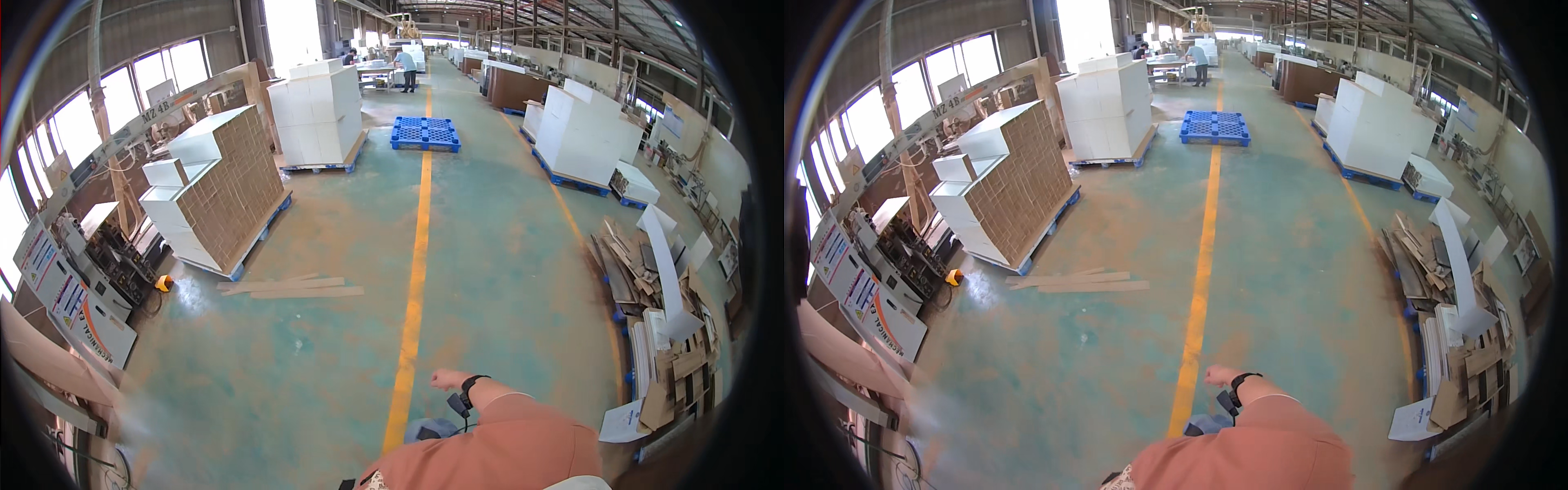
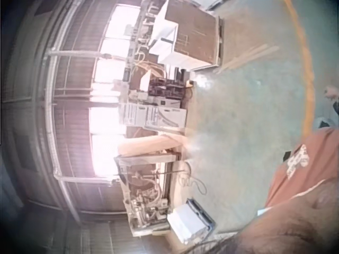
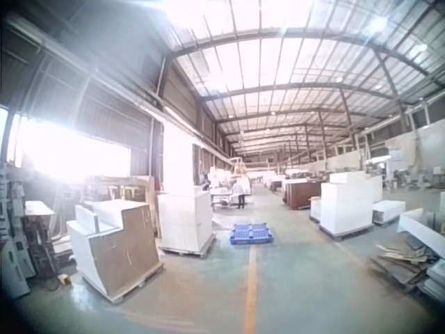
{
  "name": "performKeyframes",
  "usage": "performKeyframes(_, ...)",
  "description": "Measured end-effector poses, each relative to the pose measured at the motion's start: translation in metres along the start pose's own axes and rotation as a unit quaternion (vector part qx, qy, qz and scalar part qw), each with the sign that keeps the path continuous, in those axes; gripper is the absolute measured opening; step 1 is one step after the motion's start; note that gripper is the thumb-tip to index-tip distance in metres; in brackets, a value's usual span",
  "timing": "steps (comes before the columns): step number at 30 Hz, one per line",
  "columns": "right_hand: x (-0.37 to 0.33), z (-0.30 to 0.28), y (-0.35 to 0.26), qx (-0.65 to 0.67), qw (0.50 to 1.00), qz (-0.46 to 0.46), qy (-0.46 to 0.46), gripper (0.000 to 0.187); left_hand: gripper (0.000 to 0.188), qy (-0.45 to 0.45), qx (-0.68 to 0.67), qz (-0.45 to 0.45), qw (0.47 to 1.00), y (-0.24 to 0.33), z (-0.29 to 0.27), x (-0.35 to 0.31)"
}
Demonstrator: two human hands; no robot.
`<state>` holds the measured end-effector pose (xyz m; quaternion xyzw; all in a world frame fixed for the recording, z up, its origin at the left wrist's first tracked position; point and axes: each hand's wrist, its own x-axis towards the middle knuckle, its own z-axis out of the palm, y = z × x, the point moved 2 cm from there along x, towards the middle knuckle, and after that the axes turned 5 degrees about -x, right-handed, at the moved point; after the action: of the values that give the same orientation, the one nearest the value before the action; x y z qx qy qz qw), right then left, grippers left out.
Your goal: Maneuvering a manual pallet jack to transport a pallet of wooden components in a factory.
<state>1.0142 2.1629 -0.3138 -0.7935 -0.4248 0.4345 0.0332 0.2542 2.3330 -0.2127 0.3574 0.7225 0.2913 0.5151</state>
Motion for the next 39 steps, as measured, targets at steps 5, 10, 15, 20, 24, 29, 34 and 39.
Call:
performKeyframes(5, 0.073, -0.041, 0.022, -0.004, 0.999, 0.011, -0.033, 0.04, 0.021, 0.048, -0.009, -0.037, 0.998, -0.006, 0.018, 0.014)
performKeyframes(10, 0.118, -0.117, 0.072, 0.098, 0.993, 0.07, 0.019, 0.03, 0.021, 0.189, -0.06, -0.105, 0.974, -0.056, 0.003, -0.096)
performKeyframes(15, 0.169, -0.258, 0.073, 0.113, 0.982, 0.146, 0.033, 0.025, 0.022, 0.306, -0.119, -0.149, 0.933, -0.073, 0.045, -0.191)
performKeyframes(20, 0.28, -0.369, -0.064, 0.114, 0.991, 0.058, 0.039, 0.025, 0.023, 0.371, -0.167, -0.193, 0.893, -0.085, 0.133, -0.228)
performKeyframes(24, 0.357, -0.387, -0.234, 0.166, 0.983, -0.083, 0.004, 0.027, 0.028, 0.527, -0.354, -0.296, 0.714, -0.031, 0.172, -0.172)
performKeyframes(29, 0.429, -0.35, -0.376, 0.065, 0.962, -0.193, -0.184, 0.026, 0.032, 0.632, -0.078, -0.207, 0.743, 0.054, 0.193, -0.098)
performKeyframes(34, 0.501, -0.388, -0.472, -0.029, 0.932, -0.261, -0.25, 0.032, 0.036, 0.657, -0.054, -0.276, 0.7, 0.099, 0.241, -0.015)
performKeyframes(39, 0.562, -0.402, -0.568, -0.009, 0.918, -0.255, -0.304, 0.033, 0.053, 0.614, -0.053, -0.362, 0.7, 0.221, 0.315, 0.037)
